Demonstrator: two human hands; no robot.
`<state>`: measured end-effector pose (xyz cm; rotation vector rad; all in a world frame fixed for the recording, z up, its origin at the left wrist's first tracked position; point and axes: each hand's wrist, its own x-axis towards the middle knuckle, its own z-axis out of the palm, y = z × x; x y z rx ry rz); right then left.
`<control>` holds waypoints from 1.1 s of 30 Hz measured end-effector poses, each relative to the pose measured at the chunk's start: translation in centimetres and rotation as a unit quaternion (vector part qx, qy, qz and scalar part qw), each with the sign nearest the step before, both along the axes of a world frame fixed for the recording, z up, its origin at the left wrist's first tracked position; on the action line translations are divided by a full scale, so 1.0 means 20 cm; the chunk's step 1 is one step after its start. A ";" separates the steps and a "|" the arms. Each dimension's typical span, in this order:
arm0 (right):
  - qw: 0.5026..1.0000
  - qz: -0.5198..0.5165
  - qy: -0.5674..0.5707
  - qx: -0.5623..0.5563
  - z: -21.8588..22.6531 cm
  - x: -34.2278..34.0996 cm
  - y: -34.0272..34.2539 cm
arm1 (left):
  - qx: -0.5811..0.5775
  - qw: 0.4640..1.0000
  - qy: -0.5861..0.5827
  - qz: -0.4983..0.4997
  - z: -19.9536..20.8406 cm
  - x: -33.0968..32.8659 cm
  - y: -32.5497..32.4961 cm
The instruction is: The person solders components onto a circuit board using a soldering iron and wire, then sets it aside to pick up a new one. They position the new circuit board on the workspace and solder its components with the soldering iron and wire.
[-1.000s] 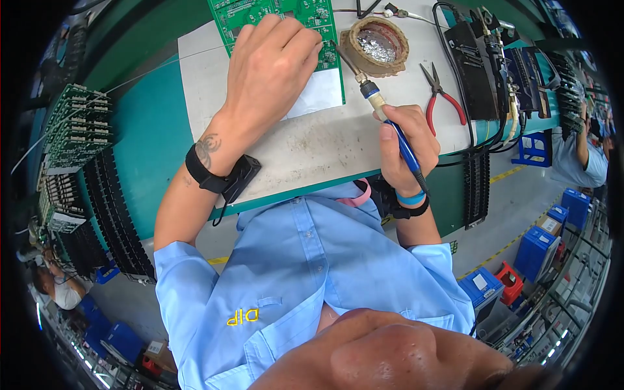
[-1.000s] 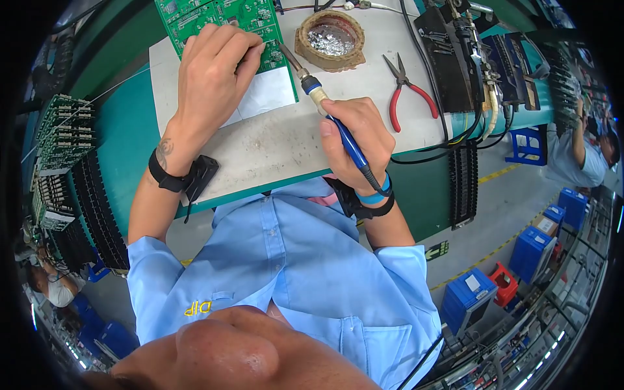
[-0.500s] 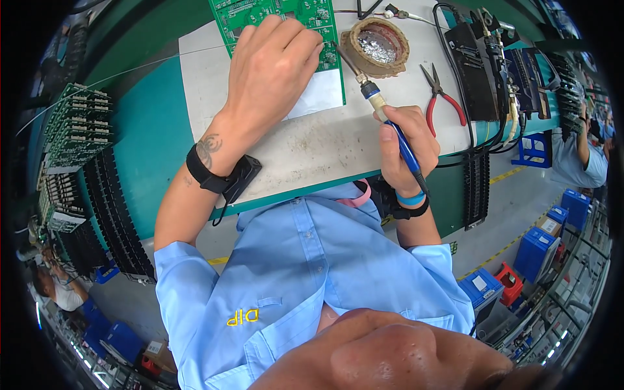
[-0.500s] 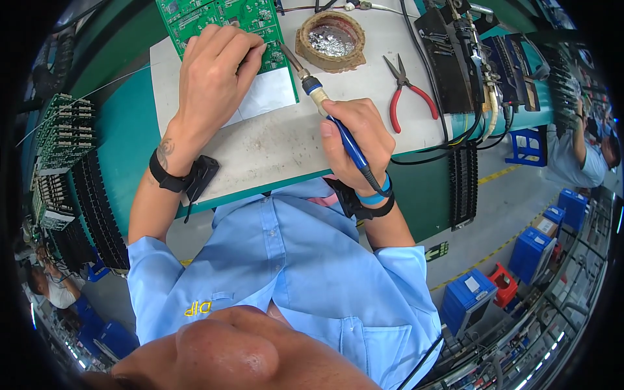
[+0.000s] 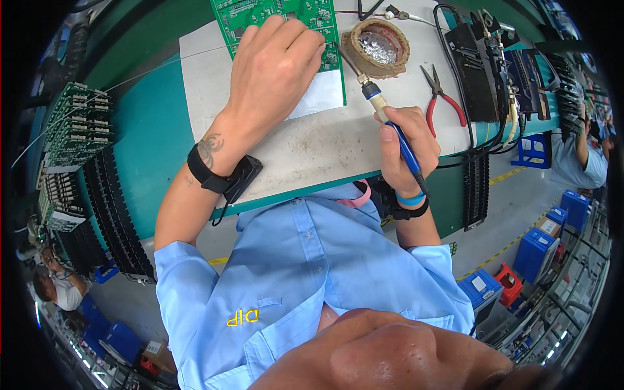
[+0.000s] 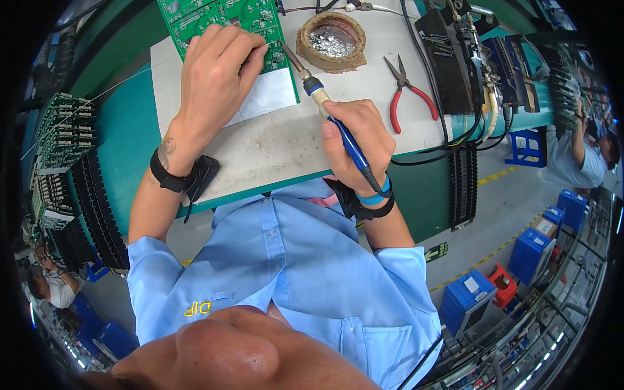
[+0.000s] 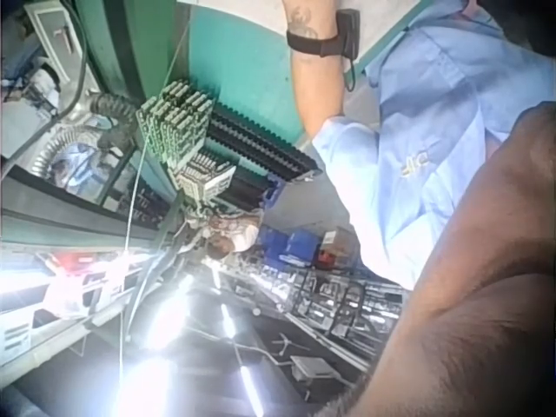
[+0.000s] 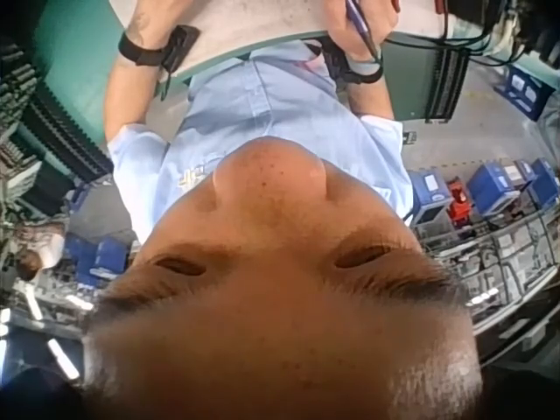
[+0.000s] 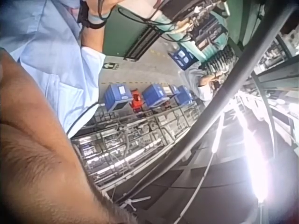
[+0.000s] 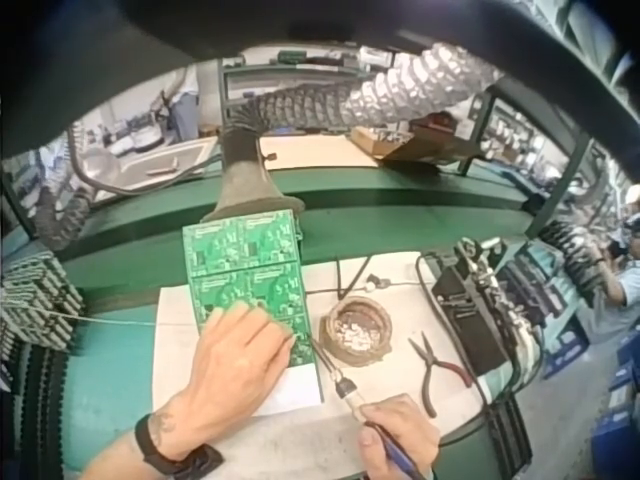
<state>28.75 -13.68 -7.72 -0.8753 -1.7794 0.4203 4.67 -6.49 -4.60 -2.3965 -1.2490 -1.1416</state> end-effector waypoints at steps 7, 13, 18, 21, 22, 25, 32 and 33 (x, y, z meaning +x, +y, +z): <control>1.000 0.002 -0.010 0.003 0.01 0.00 0.00 | -0.002 1.000 -0.001 -0.001 0.01 0.01 0.00; 1.000 -0.011 0.009 -0.003 0.00 0.00 0.00 | -0.005 1.000 0.002 0.003 0.01 0.00 -0.01; 0.997 -0.053 0.018 0.043 0.00 0.04 -0.04 | -0.007 1.000 -0.005 0.002 0.02 -0.01 -0.03; 0.995 -0.091 -0.040 -0.027 0.04 0.05 -0.04 | -0.032 0.999 -0.019 -0.005 0.06 -0.06 -0.06; 0.989 -0.110 -0.070 -0.063 0.05 0.05 -0.04 | -0.045 0.999 -0.027 -0.009 0.06 -0.08 -0.07; 0.998 -0.056 -0.015 -0.005 0.03 0.07 -0.02 | -0.067 0.997 -0.047 -0.002 0.04 -0.14 -0.12; 1.000 0.006 -0.018 0.025 0.04 0.01 0.01 | -0.065 0.994 -0.086 0.026 0.06 -0.20 -0.14; 1.000 0.004 -0.015 0.027 0.03 0.00 0.02 | -0.059 0.994 -0.088 0.028 0.06 -0.20 -0.14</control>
